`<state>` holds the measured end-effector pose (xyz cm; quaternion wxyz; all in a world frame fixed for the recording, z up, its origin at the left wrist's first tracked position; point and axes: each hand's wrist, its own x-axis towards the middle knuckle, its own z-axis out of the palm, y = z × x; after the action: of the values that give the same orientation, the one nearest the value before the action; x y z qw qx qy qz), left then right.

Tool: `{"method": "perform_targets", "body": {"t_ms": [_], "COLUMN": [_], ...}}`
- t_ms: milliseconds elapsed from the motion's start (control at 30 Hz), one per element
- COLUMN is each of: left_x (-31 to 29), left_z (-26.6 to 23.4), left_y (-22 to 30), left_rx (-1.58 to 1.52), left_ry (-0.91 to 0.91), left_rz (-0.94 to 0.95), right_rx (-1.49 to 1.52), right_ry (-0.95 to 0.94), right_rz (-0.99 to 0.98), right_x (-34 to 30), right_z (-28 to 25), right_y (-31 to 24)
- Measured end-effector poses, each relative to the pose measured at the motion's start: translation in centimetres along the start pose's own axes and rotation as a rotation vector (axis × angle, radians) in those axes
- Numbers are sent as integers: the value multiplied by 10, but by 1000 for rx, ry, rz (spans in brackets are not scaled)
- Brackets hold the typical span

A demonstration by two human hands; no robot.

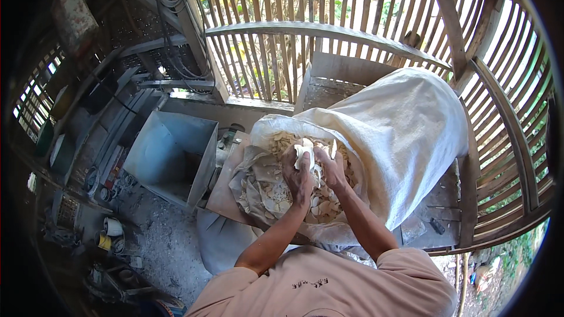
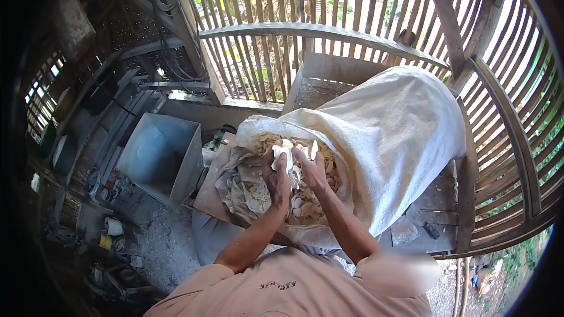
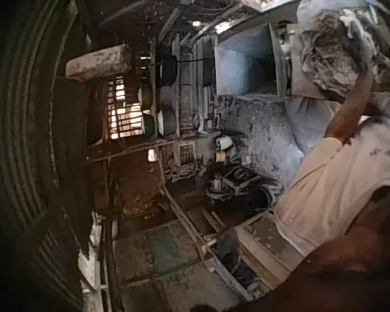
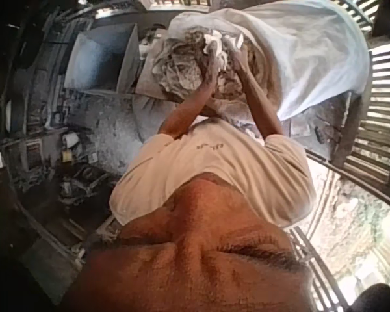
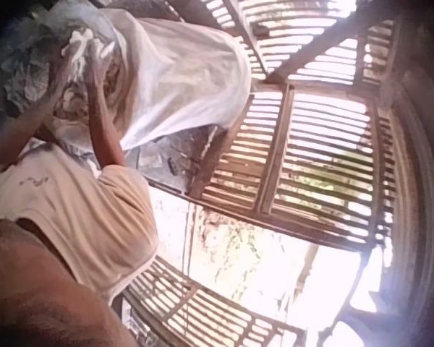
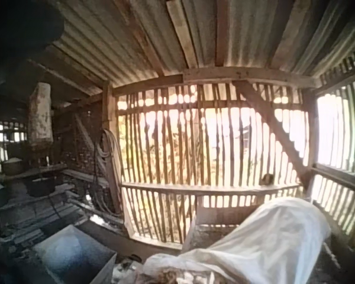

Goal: The person grabs handfuls of dried white chips from a large white sack and drops them into the metal hopper of a machine.

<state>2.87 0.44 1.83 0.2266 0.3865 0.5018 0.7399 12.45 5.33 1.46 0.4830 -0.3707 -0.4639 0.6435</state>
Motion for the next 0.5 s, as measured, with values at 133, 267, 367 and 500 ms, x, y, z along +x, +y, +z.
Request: {"method": "perform_targets", "body": {"t_ms": [133, 267, 367, 500], "left_x": [-6, 7, 23, 56], "left_z": [-2, -3, 0, -21], "left_y": [-2, 11, 45, 76], "left_rx": [-117, -226, -304, -291], "left_ry": [15, 56, 41, 118], "left_rz": [-117, -98, -79, 71], "right_rx": [-5, -43, -128, -102], "right_ry": [77, 89, 66, -59], "right_rz": [-70, -110, -128, -164], "right_x": [-9, -11, -1, 10], "right_z": [8, 28, 37, 87], "right_y": [-5, -32, -52, -90]}}
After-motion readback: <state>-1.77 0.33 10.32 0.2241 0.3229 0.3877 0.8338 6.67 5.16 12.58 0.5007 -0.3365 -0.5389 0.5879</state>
